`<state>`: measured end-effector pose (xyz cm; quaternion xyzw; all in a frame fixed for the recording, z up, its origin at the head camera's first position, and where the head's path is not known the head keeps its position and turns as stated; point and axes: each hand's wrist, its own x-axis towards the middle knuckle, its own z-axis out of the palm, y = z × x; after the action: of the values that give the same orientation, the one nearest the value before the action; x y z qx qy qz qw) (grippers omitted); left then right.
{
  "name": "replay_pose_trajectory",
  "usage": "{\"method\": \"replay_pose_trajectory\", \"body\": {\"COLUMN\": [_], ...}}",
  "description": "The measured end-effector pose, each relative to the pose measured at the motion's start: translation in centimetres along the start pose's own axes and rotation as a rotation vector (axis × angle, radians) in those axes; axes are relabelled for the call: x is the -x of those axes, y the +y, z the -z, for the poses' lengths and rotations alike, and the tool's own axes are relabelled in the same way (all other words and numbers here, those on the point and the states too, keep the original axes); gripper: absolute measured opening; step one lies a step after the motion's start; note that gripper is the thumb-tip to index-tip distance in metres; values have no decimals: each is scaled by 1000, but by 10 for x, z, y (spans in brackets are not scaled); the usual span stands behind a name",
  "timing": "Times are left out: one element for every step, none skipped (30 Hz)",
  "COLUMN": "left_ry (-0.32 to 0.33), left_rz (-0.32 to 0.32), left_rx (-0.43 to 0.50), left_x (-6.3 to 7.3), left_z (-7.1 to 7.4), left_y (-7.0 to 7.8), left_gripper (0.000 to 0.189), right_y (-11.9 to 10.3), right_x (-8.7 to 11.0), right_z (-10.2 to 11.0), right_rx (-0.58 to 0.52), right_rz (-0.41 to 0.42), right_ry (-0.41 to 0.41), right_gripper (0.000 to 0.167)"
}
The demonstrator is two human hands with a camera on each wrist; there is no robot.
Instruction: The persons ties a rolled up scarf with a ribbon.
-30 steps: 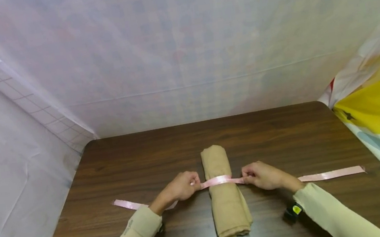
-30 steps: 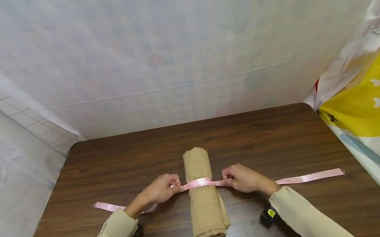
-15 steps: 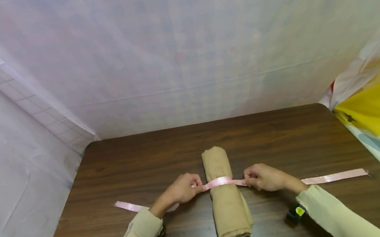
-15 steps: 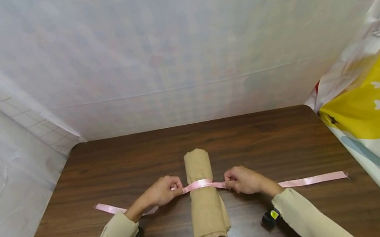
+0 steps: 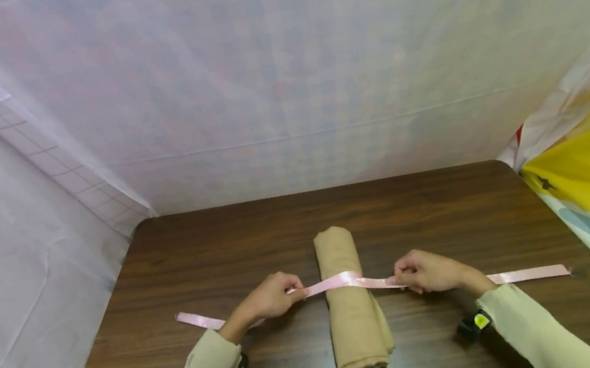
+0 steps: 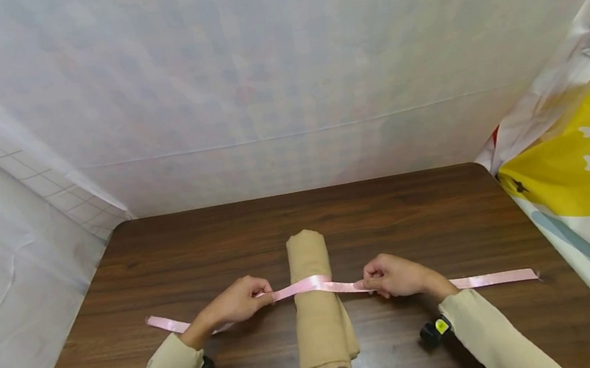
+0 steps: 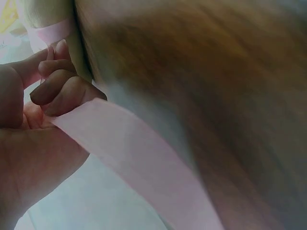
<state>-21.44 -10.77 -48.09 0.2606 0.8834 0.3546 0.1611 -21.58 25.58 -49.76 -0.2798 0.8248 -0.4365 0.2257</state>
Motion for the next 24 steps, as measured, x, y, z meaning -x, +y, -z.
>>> {"method": "replay_pose_trajectory", "body": {"left_ry": [-3, -5, -7, -8, -12, -15, -18, -21, -25, -29, -35, -40, -46, -51, -55, -58, -62, -63, -64, -64, -65, -64, -63, -60], "left_rz": [-1, -7, -12, -21, -25, -26, -24, -23, -17, -11, -2, 4, 8, 11, 12, 10, 9, 7, 5, 2, 1, 1, 2, -1], "left_rx": [4, 6, 9, 11, 13, 17, 20, 28, 41, 51, 62, 73, 84, 95, 102, 106, 115, 120, 124, 130, 133, 134, 133, 132], "left_x": [1, 3, 4, 5, 6, 7, 8, 9, 10, 11, 12, 13, 14, 15, 16, 17, 18, 19, 20, 21, 22, 23, 23, 24], "left_z": [1, 2, 2, 3, 4, 5, 6, 7, 8, 9, 10, 11, 12, 13, 14, 15, 17, 18, 19, 21, 22, 24, 25, 26], "left_y": [-2, -3, -5, -7, -9, -11, -13, -14, -15, -16, -17, -18, -19, -19, -20, -21, -21, -22, -22, -22, -22, -22, -21, -21], "left_gripper": [21, 21, 20, 21, 21, 21, 21, 22, 22, 23, 24, 24, 25, 25, 26, 26, 26, 27, 27, 27, 28, 28, 27, 25], "right_y": [2, 3, 5, 6, 7, 9, 10, 11, 12, 13, 14, 15, 16, 16, 17, 17, 17, 17, 16, 15, 15, 14, 12, 11], "right_x": [2, 3, 5, 7, 9, 11, 12, 14, 16, 18, 20, 21, 23, 24, 25, 26, 27, 28, 29, 30, 31, 32, 33, 35], "right_z": [2, 4, 6, 8, 9, 11, 13, 15, 16, 18, 20, 21, 22, 23, 24, 25, 26, 27, 28, 30, 31, 33, 35, 36], "right_rx": [-9, -13, -20, -22, -26, -27, -27, -30, -33, -30, -30, -28, -28, -30, -33, -38, -45, -56, -69, -83, -97, -108, -121, -134], "right_rz": [-6, -10, -15, -16, -17, -21, -23, -22, -21, -18, -14, -5, 0, 0, -3, -7, -12, -22, -33, -40, -42, -39, -33, -25], "right_ry": [-2, -5, -10, -14, -20, -25, -31, -36, -41, -45, -51, -58, -64, -70, -76, -82, -87, -91, -92, -93, -94, -94, -94, -93], "right_gripper": [30, 30, 31, 31, 31, 32, 32, 31, 31, 30, 29, 28, 27, 26, 26, 27, 27, 27, 28, 28, 27, 25, 23, 20]}}
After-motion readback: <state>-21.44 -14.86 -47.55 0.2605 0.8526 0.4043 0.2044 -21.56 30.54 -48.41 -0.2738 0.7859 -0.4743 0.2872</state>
